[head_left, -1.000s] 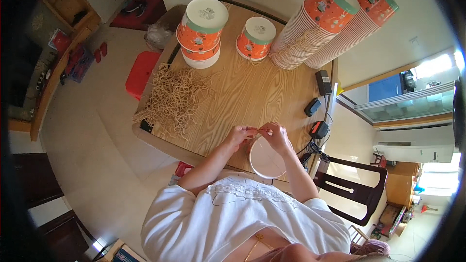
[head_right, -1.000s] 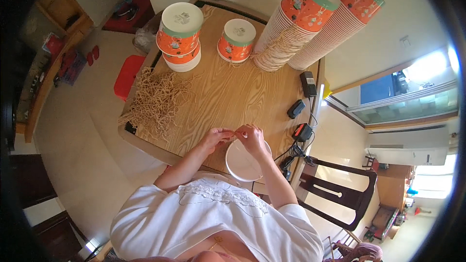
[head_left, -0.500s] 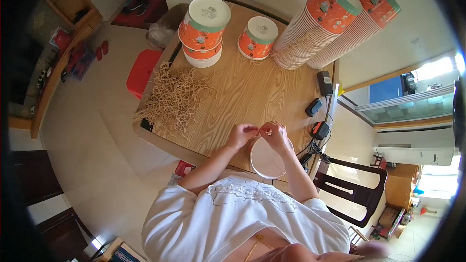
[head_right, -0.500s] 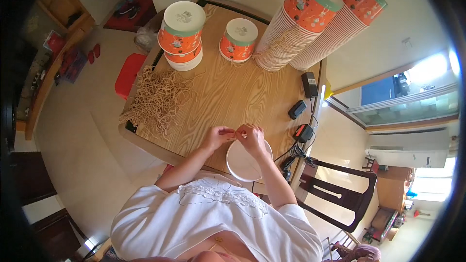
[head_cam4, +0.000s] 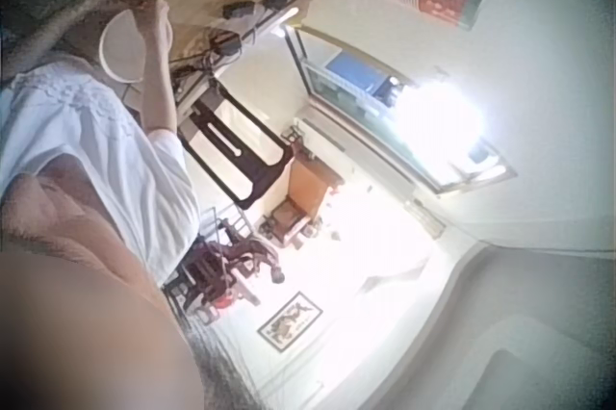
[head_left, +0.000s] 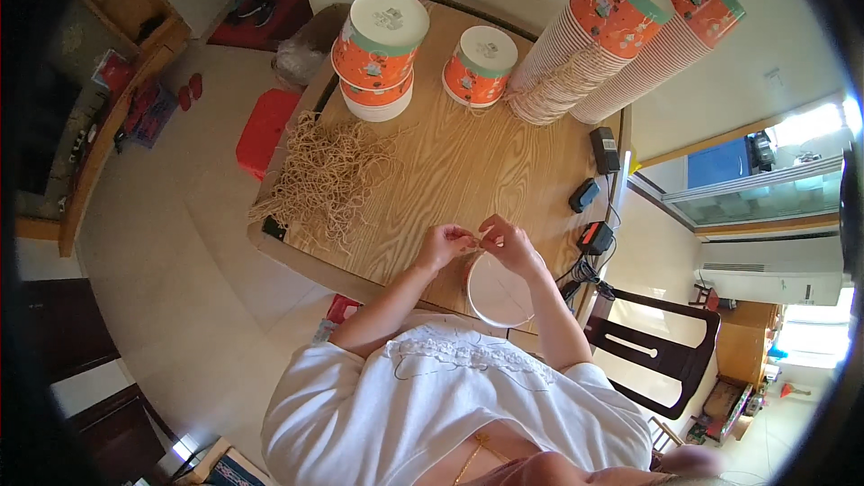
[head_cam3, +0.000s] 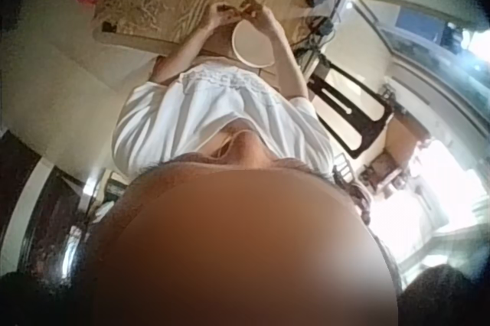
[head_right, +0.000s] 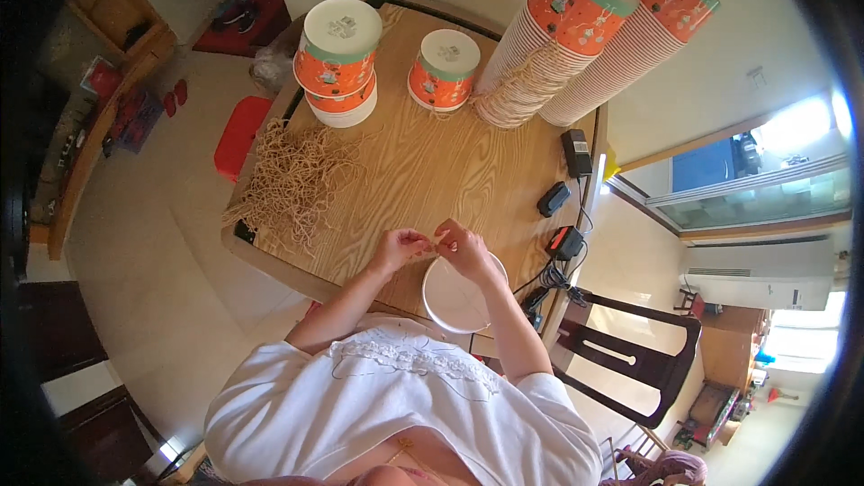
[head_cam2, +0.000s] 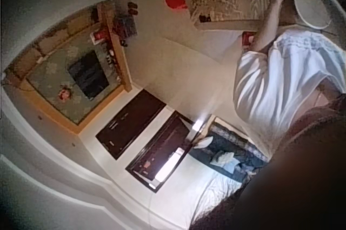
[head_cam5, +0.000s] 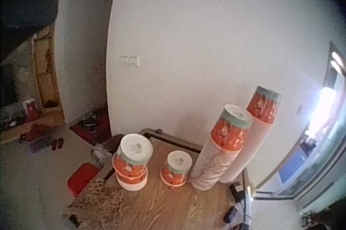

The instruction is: Manually prepare paper cup packaging components using string and raffia.

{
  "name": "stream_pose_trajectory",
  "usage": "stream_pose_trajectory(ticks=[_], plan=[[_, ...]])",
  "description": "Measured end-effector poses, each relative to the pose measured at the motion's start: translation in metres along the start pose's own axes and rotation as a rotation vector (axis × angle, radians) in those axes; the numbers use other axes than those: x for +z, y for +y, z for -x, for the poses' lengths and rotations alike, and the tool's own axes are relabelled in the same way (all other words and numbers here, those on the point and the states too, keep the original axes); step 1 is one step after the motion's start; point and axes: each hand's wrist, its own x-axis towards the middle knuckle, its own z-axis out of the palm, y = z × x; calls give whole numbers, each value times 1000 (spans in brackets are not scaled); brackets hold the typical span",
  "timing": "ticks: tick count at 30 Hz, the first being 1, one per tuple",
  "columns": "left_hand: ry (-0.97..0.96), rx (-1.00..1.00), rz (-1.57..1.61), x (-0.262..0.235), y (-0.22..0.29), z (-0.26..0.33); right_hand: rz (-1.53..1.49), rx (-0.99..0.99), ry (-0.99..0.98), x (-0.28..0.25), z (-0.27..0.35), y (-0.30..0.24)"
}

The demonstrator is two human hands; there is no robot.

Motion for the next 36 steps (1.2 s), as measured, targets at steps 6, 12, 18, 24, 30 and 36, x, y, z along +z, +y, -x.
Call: stream_pose_trajectory(ticks=[6,12,18,24,30,36], plan=[[-34,-111,54,-12,-8,3,47,-9,15,-2,0,-5],[-132,-45,51,-6,0,5,38,-12,20,-2,0,-5],[-101,-18,-181,-12,-28,-5,7,-13,13,-1,0,-4],[-101,-135,139,-5,1,4,8,-1,2,-2,1,0],[-171,-162,47,1,-5,-1,-6,-3,-4,0,1,-6],[-140,-144,14,-5,-7,3,24,-19,21,-1,2,-2]])
